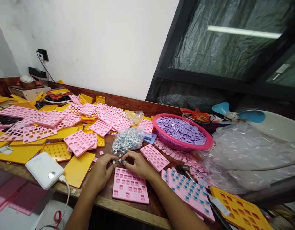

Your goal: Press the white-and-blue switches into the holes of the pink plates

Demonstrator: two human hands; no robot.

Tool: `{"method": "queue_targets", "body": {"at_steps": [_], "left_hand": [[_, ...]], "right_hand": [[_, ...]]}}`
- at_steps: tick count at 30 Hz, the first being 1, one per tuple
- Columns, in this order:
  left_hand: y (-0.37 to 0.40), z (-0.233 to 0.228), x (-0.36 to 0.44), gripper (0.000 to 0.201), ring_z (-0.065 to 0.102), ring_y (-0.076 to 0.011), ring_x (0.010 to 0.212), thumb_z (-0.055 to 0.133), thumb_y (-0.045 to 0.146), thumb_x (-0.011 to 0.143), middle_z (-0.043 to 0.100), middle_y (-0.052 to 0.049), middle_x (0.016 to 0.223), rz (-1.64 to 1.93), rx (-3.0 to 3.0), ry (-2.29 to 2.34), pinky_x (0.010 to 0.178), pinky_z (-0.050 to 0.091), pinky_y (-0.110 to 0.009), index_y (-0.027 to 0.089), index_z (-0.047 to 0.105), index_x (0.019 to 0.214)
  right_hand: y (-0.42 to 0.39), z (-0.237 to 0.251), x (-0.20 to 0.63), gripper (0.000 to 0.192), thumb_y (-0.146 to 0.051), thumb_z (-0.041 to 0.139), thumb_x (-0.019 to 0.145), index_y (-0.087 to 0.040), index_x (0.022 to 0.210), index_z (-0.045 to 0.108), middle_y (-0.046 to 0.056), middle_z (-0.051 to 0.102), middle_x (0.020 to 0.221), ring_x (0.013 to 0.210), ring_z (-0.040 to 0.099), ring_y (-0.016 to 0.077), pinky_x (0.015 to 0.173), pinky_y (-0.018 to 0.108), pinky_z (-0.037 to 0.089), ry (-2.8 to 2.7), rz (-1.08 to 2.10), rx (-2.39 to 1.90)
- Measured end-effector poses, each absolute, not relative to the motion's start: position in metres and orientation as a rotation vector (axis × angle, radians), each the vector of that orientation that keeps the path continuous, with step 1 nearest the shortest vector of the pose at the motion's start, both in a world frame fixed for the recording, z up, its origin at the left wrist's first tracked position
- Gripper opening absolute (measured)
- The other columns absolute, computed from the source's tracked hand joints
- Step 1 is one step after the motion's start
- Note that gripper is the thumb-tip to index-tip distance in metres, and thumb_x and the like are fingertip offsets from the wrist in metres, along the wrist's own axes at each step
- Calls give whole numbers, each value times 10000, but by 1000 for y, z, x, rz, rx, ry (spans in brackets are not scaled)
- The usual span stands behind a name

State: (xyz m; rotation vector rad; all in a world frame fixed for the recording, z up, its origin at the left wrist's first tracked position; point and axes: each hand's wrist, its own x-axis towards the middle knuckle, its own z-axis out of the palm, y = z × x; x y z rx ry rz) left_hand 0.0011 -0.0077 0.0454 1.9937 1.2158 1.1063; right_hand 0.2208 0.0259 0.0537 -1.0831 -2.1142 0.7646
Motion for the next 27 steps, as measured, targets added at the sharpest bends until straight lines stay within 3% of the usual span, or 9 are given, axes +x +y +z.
{"method": "queue_targets", "body": {"at_steps": [4, 9, 13, 17, 22, 27], "left_hand": [[-8, 48, 0, 245, 664, -213, 1065, 555, 188, 925, 730, -55, 1149, 1148, 1953, 1147, 932, 538, -338, 240, 705, 1112], [-10, 48, 2, 263, 675, -208, 1091, 543, 216, 948, 727, -55, 1201, 1113, 1931, 1143, 969, 528, -327, 238, 691, 1165], [-15, 51, 6, 315, 689, -206, 1068, 468, 243, 996, 732, -40, 1191, 939, 1982, 1160, 937, 527, -326, 264, 627, 1266], [-18, 46, 10, 285, 647, -244, 1119, 452, 243, 1003, 718, -59, 1183, 743, 2150, 1238, 989, 481, -384, 246, 629, 1225], [-17, 39, 10, 272, 609, -237, 1149, 495, 193, 971, 692, -60, 1194, 720, 2148, 1210, 1018, 460, -369, 247, 675, 1169], [-14, 41, 8, 271, 603, -227, 1105, 526, 198, 975, 675, -65, 1100, 796, 2157, 1127, 971, 469, -345, 257, 738, 1133]], "right_hand": [[18, 68, 222, 281, -132, 650, 863, -215, 1115, 742, 44, 728, 1025, 918, 668, 199, 821, 305, 515, -2172, 762, -1042], [4, 74, 226, 228, -102, 646, 857, -228, 1003, 767, 36, 743, 992, 922, 679, 201, 851, 310, 512, -2292, 717, -1062], [-2, 62, 228, 182, -149, 666, 874, -225, 1010, 760, 42, 756, 995, 941, 677, 219, 861, 329, 510, -2276, 643, -1142], [-3, 55, 229, 223, -184, 657, 908, -238, 1105, 745, 59, 743, 1063, 989, 665, 225, 882, 344, 500, -2309, 608, -1081], [-2, 49, 227, 75, -188, 715, 894, -210, 964, 729, 44, 739, 980, 948, 656, 214, 852, 334, 479, -2277, 590, -1055], [0, 39, 221, 215, -237, 878, 757, -190, 865, 698, 29, 714, 905, 859, 639, 205, 761, 308, 468, -2185, 581, -1152]]}}
